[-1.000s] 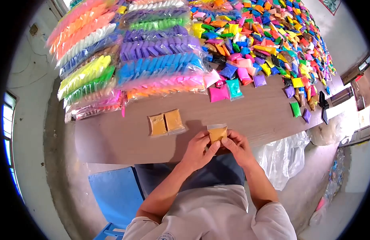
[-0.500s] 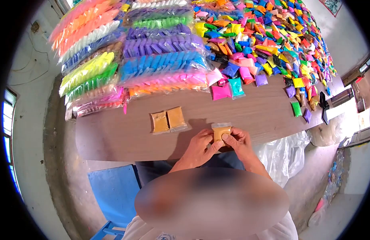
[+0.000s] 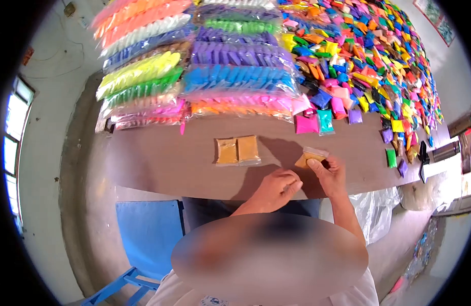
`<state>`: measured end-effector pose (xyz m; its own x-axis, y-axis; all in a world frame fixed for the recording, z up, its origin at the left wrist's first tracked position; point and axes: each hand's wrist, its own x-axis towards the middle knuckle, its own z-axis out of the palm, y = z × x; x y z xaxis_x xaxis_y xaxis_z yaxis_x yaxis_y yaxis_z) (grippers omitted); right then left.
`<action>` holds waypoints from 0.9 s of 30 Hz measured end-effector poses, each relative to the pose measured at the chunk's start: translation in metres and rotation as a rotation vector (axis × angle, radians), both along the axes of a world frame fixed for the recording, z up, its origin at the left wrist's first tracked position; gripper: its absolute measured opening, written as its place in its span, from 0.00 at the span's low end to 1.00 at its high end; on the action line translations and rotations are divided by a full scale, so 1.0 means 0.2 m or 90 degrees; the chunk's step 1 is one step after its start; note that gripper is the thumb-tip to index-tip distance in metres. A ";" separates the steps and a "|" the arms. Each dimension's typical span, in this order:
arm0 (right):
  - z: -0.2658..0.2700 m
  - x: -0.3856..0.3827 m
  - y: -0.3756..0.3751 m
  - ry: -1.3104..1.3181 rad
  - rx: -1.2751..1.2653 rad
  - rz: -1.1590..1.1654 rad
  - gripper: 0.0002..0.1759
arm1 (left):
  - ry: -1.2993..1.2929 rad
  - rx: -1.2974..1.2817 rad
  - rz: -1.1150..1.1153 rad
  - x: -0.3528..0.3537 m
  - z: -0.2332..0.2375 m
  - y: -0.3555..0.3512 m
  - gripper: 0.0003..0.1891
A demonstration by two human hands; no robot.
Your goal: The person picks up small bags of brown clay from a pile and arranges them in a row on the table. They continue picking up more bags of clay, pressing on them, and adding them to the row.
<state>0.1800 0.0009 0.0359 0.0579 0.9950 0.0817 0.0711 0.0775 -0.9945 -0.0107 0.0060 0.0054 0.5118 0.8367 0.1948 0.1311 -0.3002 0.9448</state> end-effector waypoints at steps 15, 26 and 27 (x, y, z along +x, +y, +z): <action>-0.07 -0.06 0.29 -0.429 0.258 0.254 0.20 | 0.033 0.202 -0.025 0.03 -0.04 -0.02 0.10; -0.12 -0.21 0.33 -0.393 0.201 0.194 0.18 | 0.025 0.196 -0.017 0.03 -0.04 -0.02 0.10; -0.13 -0.22 0.34 -0.395 0.204 0.195 0.18 | 0.021 0.191 -0.017 0.03 -0.04 -0.02 0.10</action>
<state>0.1353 0.0680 0.0105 -0.3668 0.8818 0.2964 0.5385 0.4611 -0.7053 -0.0048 0.0017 -0.0025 0.5424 0.7305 0.4149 0.1481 -0.5693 0.8087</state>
